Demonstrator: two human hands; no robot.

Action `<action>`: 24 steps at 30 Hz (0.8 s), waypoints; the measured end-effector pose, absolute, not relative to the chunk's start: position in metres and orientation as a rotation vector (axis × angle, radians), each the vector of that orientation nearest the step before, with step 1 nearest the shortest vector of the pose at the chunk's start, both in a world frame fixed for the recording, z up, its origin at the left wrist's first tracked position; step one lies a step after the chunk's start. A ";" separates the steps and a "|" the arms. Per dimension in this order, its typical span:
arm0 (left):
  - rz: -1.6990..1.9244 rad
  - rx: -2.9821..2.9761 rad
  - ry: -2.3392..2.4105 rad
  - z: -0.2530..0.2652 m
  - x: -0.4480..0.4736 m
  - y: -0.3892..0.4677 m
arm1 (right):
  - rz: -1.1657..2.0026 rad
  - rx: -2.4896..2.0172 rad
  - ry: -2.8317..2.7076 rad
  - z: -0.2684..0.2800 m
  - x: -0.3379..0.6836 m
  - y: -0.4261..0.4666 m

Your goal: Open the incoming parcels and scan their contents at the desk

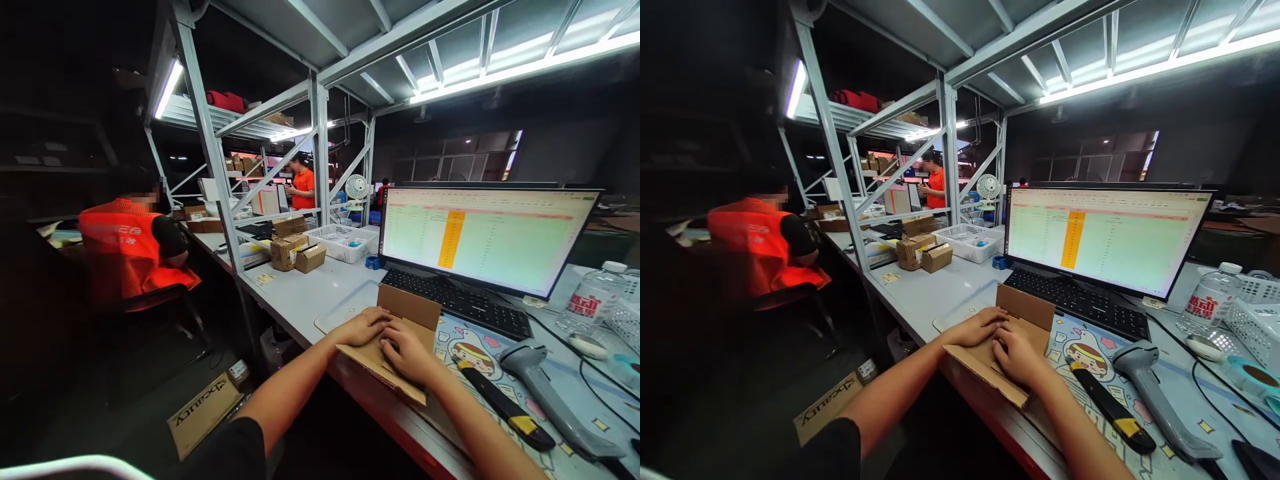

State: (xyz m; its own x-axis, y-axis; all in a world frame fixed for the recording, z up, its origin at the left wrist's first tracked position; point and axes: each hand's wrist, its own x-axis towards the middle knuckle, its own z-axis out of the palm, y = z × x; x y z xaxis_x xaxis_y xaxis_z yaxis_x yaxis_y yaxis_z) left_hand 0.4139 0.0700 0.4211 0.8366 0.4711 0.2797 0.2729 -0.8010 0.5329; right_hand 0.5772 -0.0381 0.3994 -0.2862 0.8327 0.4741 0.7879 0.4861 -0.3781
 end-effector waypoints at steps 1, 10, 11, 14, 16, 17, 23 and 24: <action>0.555 2.552 0.523 0.414 0.413 0.072 | 0.074 -1.348 -2.117 0.400 0.577 -0.038; 0.452 2.718 0.720 0.423 0.408 0.055 | -0.058 -1.608 -1.654 0.463 0.636 -0.077; 0.458 2.744 0.805 0.424 0.411 0.046 | -0.010 -1.633 -1.587 0.465 0.647 -0.084; 0.477 2.848 1.014 0.424 0.421 0.018 | 0.081 -1.701 -1.492 0.464 0.666 -0.100; 0.488 2.923 1.041 0.425 0.427 0.007 | 0.136 -1.718 -1.484 0.463 0.667 -0.106; 0.500 2.965 0.957 0.425 0.429 0.005 | 0.181 -1.707 -1.489 0.464 0.666 -0.109; 0.453 2.884 -0.069 0.436 0.432 0.021 | 0.409 -1.715 -1.335 0.471 0.666 -0.116; 0.451 2.860 -0.090 0.438 0.432 0.023 | 0.521 -1.746 -1.289 0.472 0.667 -0.117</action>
